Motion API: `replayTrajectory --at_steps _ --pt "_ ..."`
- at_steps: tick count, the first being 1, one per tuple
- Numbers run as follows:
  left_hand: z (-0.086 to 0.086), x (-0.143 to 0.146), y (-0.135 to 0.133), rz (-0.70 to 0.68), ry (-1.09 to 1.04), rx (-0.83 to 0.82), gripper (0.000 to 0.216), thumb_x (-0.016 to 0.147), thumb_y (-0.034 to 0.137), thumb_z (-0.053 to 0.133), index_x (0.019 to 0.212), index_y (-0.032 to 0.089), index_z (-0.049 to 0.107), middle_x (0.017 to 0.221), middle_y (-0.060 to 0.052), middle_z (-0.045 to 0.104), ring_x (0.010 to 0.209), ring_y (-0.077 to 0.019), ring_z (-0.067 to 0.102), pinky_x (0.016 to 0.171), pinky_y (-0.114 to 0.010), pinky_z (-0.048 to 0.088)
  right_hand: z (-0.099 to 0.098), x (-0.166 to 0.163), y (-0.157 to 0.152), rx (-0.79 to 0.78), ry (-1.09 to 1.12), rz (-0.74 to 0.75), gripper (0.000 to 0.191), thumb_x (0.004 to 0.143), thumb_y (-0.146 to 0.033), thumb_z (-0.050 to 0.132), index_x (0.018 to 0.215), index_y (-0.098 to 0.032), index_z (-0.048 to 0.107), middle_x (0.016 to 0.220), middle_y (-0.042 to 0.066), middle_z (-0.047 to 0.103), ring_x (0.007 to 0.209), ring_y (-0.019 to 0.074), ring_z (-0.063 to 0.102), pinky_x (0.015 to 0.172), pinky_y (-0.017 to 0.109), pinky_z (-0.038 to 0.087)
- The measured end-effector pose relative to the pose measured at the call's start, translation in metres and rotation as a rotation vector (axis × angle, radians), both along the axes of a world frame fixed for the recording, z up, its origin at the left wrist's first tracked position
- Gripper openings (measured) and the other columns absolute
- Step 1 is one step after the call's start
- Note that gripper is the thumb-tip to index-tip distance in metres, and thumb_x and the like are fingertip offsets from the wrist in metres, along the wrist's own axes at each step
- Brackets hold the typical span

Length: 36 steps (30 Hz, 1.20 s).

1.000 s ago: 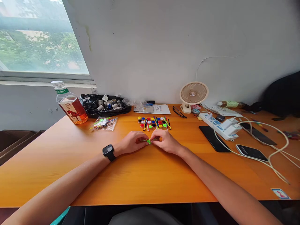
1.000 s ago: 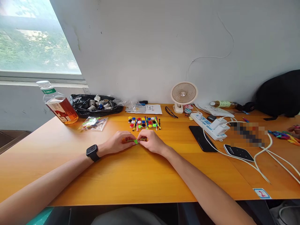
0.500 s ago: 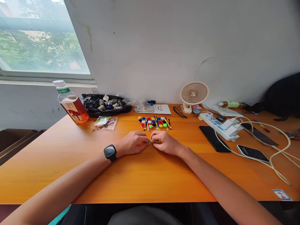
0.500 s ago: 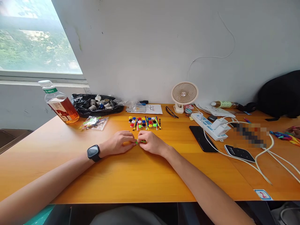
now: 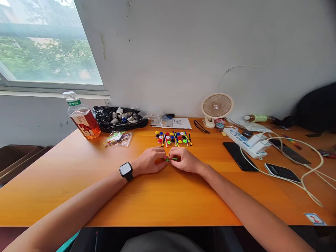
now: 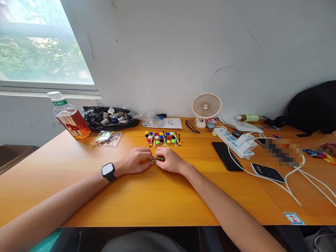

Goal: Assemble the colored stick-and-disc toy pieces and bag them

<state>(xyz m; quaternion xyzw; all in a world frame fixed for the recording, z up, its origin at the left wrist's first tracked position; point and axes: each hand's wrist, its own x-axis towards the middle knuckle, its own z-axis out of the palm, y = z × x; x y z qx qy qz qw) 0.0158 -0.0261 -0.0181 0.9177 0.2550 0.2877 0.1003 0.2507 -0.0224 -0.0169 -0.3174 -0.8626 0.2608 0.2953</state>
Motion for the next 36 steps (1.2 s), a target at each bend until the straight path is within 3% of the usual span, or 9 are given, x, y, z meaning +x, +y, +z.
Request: replayTrajectory --at_steps 2,5,10,13,15,18,24,30,36 --pt "0.002 -0.001 0.0 0.009 -0.018 -0.034 0.012 0.096 0.034 0.068 0.098 0.022 0.069 0.095 -0.006 0.073 0.089 -0.0216 0.069 0.078 -0.032 0.053 0.0 0.001 0.001 -0.052 0.038 -0.063 0.002 0.088 -0.02 0.071 0.086 -0.019 0.071 0.086 0.003 0.07 0.074 0.0159 0.062 0.066 0.026 0.047" --pt "0.006 -0.006 0.002 0.054 -0.065 -0.059 0.021 0.097 0.04 0.069 0.11 0.023 0.068 0.105 -0.008 0.073 0.097 -0.0238 0.069 0.086 -0.035 0.054 0.006 0.004 0.003 -0.098 0.064 -0.226 0.021 0.094 -0.039 0.069 0.093 -0.019 0.075 0.085 0.004 0.073 0.064 0.0143 0.057 0.059 0.026 0.043" --pt "0.009 -0.016 0.012 0.196 -0.19 -0.071 0.022 0.105 0.04 0.059 0.117 0.023 0.067 0.117 -0.009 0.072 0.111 -0.0255 0.066 0.1 -0.04 0.051 0.023 0.007 0.0 0.003 -0.026 -0.538 0.035 0.097 -0.051 0.063 0.093 -0.019 0.077 0.086 0.006 0.076 0.057 0.0144 0.053 0.057 0.029 0.037" --pt "0.007 -0.019 0.015 0.231 -0.196 -0.085 0.022 0.108 0.039 0.053 0.113 0.023 0.067 0.116 -0.008 0.073 0.109 -0.0246 0.066 0.099 -0.039 0.05 0.027 0.003 -0.007 -0.127 -0.064 -0.482 0.039 0.096 -0.056 0.061 0.1 -0.02 0.076 0.07 0.002 0.069 0.049 0.014 0.046 0.052 0.029 0.031" --pt "0.006 -0.019 0.016 0.242 -0.188 -0.089 0.024 0.109 0.039 0.049 0.112 0.023 0.068 0.114 -0.008 0.073 0.107 -0.0246 0.065 0.098 -0.039 0.05 0.027 -0.001 -0.01 -0.239 -0.009 -0.425 0.042 0.097 -0.059 0.057 0.097 -0.02 0.073 0.052 -0.004 0.05 0.044 0.0127 0.033 0.049 0.028 0.022" --pt "0.005 -0.018 0.017 0.245 -0.175 -0.095 0.026 0.11 0.039 0.047 0.11 0.023 0.067 0.11 -0.008 0.073 0.106 -0.0246 0.065 0.098 -0.039 0.05 0.027 -0.003 -0.009 -0.248 0.111 -0.461 0.044 0.098 -0.061 0.054 0.089 -0.021 0.068 0.048 -0.007 0.033 0.044 0.0115 0.023 0.049 0.029 0.015" --pt "0.003 -0.02 0.02 0.255 -0.16 -0.102 0.027 0.111 0.037 0.045 0.107 0.022 0.067 0.108 -0.007 0.073 0.104 -0.0231 0.065 0.094 -0.036 0.05 0.022 0.008 0.004 -0.152 0.065 -0.542 0.039 0.098 -0.057 0.055 0.082 -0.021 0.064 0.049 -0.007 0.034 0.047 0.013 0.03 0.052 0.029 0.02" --pt "-0.005 -0.028 0.03 0.322 -0.13 -0.067 0.016 0.104 0.031 0.054 0.105 0.022 0.068 0.107 -0.007 0.074 0.101 -0.0229 0.066 0.088 -0.035 0.051 0.018 0.014 0.009 0.0 -0.248 -0.628 0.032 0.101 -0.042 0.052 0.08 -0.022 0.065 0.055 -0.002 0.052 0.054 0.0165 0.046 0.056 0.03 0.025" --pt "-0.007 -0.035 0.036 0.437 0.005 -0.159 0.016 0.097 0.033 0.06 0.097 0.023 0.072 0.083 -0.003 0.073 0.074 -0.0195 0.065 0.064 -0.03 0.043 0.015 0.017 0.009 0.03 -0.498 -0.596 0.025 0.101 -0.034 0.058 0.081 -0.022 0.067 0.074 0.003 0.071 0.065 0.0173 0.059 0.059 0.03 0.026"
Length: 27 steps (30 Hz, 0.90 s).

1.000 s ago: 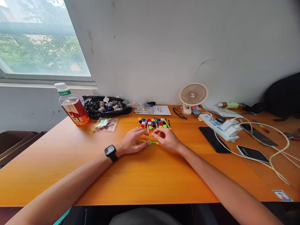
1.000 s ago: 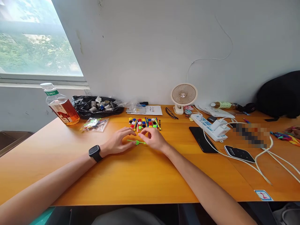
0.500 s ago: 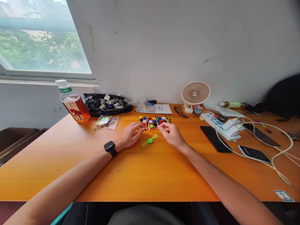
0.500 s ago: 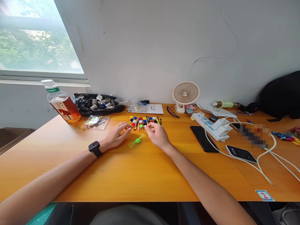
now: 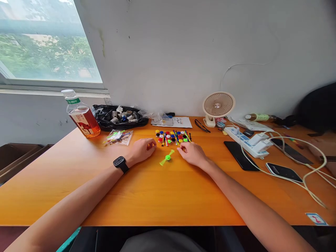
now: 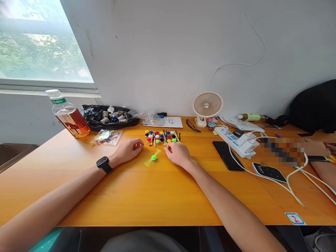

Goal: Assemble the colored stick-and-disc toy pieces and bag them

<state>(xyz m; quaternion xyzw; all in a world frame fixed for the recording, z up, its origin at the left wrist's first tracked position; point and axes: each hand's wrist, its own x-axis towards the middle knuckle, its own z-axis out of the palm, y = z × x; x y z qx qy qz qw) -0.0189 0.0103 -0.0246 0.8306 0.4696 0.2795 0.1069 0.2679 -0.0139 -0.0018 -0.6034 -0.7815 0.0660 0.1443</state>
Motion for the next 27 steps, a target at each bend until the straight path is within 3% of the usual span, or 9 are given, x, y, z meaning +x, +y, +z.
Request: replayTrajectory --at_steps 8,27 --pt "-0.0004 -0.0027 0.0003 -0.099 0.034 -0.021 0.016 0.099 0.032 0.055 0.1 0.025 0.069 0.078 -0.001 0.07 0.069 -0.0184 0.062 0.061 -0.027 0.039 -0.0012 0.0005 -0.0039 -0.064 -0.096 0.111 0.024 0.106 -0.035 0.056 0.087 -0.022 0.064 0.08 0.003 0.073 0.069 0.0179 0.062 0.06 0.029 0.026" --pt "0.0001 -0.0016 0.0004 -0.118 0.05 0.002 0.017 0.1 0.03 0.052 0.104 0.024 0.068 0.08 -0.002 0.069 0.072 -0.0189 0.062 0.063 -0.028 0.04 -0.0016 0.0007 -0.0035 -0.041 -0.192 0.147 0.024 0.108 -0.035 0.053 0.093 -0.022 0.066 0.085 0.006 0.075 0.075 0.0207 0.067 0.062 0.031 0.026"
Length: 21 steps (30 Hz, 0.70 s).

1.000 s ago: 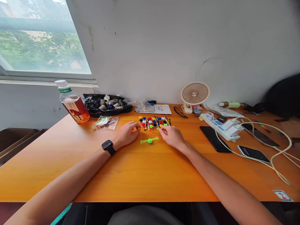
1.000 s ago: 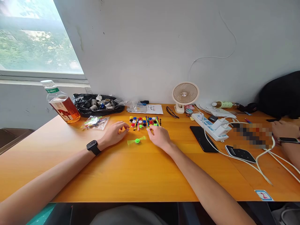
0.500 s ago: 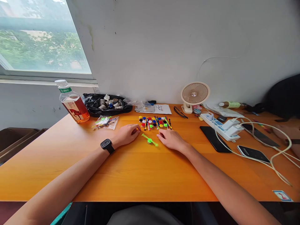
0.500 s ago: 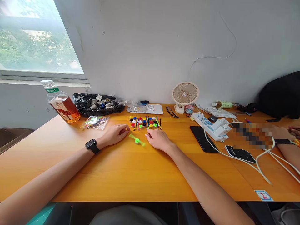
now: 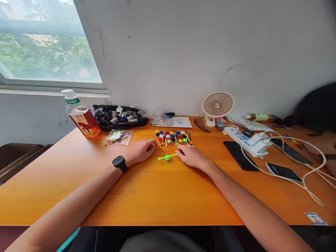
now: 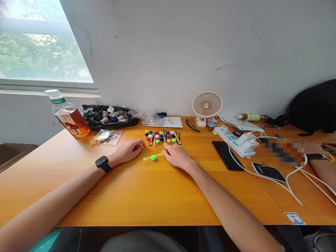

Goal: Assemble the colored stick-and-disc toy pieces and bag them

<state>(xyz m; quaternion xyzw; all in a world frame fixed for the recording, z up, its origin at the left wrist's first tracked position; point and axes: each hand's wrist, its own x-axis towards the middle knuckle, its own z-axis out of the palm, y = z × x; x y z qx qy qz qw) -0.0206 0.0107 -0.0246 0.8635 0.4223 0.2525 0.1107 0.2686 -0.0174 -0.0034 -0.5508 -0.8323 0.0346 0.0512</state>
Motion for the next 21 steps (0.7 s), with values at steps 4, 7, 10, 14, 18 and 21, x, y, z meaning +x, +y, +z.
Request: replayTrajectory --at_steps 4,7,10,14,18,21 --pt "-0.0003 0.0001 -0.0002 0.001 -0.001 0.005 0.017 0.1 0.029 0.052 0.104 0.024 0.068 0.081 -0.001 0.068 0.073 -0.0189 0.062 0.064 -0.028 0.04 0.0003 0.0001 -0.0004 0.002 -0.001 0.006 0.025 0.108 -0.035 0.052 0.092 -0.022 0.065 0.085 0.006 0.075 0.073 0.0207 0.066 0.062 0.031 0.025" --pt "-0.0004 0.0001 -0.0005 0.001 -0.003 0.007 0.016 0.1 0.029 0.053 0.104 0.024 0.068 0.08 -0.001 0.068 0.072 -0.0191 0.061 0.064 -0.028 0.039 0.0008 0.0001 -0.0007 0.006 -0.004 0.01 0.025 0.108 -0.035 0.051 0.091 -0.022 0.064 0.085 0.006 0.075 0.073 0.0206 0.066 0.061 0.032 0.024" --pt "-0.0005 -0.0001 -0.0009 0.0 -0.003 0.003 0.017 0.1 0.03 0.053 0.104 0.025 0.068 0.08 -0.001 0.068 0.072 -0.0192 0.061 0.064 -0.028 0.039 0.0011 0.0002 -0.0008 0.01 -0.008 0.013 0.025 0.109 -0.035 0.051 0.091 -0.022 0.064 0.086 0.006 0.076 0.073 0.0207 0.066 0.061 0.032 0.024" --pt "-0.0013 -0.0005 -0.0008 0.0 -0.003 -0.003 0.017 0.1 0.03 0.052 0.105 0.024 0.068 0.08 -0.001 0.069 0.071 -0.0187 0.06 0.064 -0.028 0.039 0.0012 0.0002 -0.001 0.008 -0.015 0.013 0.025 0.109 -0.035 0.051 0.093 -0.022 0.066 0.087 0.007 0.076 0.074 0.021 0.067 0.062 0.033 0.025" --pt "-0.0026 -0.0006 0.0001 0.0 -0.001 -0.004 0.018 0.1 0.031 0.052 0.105 0.024 0.067 0.082 -0.002 0.068 0.072 -0.0187 0.06 0.064 -0.028 0.039 0.0014 0.0001 -0.0015 0.006 -0.024 0.012 0.025 0.109 -0.034 0.05 0.094 -0.021 0.065 0.087 0.006 0.076 0.075 0.0205 0.067 0.062 0.032 0.025" --pt "-0.0028 -0.0004 0.0008 0.003 0.006 -0.013 0.018 0.1 0.031 0.052 0.105 0.024 0.067 0.082 -0.002 0.069 0.072 -0.0188 0.06 0.064 -0.028 0.039 0.0014 -0.0001 -0.0015 -0.001 -0.039 0.012 0.027 0.11 -0.036 0.049 0.094 -0.021 0.064 0.088 0.006 0.076 0.076 0.02 0.067 0.062 0.031 0.024"
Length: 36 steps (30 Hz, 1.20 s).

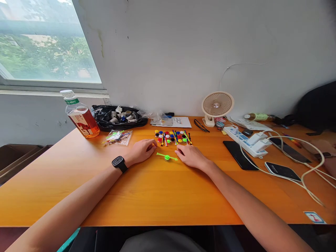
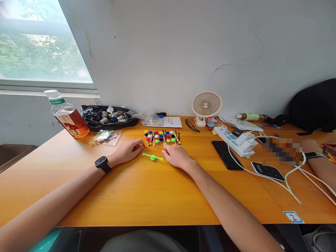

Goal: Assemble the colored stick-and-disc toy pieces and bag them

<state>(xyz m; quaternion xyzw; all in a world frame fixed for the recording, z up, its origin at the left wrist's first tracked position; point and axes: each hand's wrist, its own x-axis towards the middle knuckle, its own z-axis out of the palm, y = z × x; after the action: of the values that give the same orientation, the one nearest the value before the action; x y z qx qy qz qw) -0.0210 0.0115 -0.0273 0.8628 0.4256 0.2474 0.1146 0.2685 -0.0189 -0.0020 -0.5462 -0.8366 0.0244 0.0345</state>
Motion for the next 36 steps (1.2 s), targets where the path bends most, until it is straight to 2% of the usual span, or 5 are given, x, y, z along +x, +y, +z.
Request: replayTrajectory --at_steps 36 --pt "-0.0016 -0.0008 0.0012 -0.004 -0.006 0.006 0.016 0.1 0.03 0.053 0.105 0.025 0.067 0.082 -0.001 0.069 0.072 -0.0189 0.061 0.064 -0.028 0.04 0.0023 -0.0018 -0.0016 -0.006 -0.034 -0.012 0.026 0.111 -0.036 0.047 0.097 -0.022 0.065 0.092 0.006 0.078 0.079 0.0205 0.069 0.063 0.031 0.024"
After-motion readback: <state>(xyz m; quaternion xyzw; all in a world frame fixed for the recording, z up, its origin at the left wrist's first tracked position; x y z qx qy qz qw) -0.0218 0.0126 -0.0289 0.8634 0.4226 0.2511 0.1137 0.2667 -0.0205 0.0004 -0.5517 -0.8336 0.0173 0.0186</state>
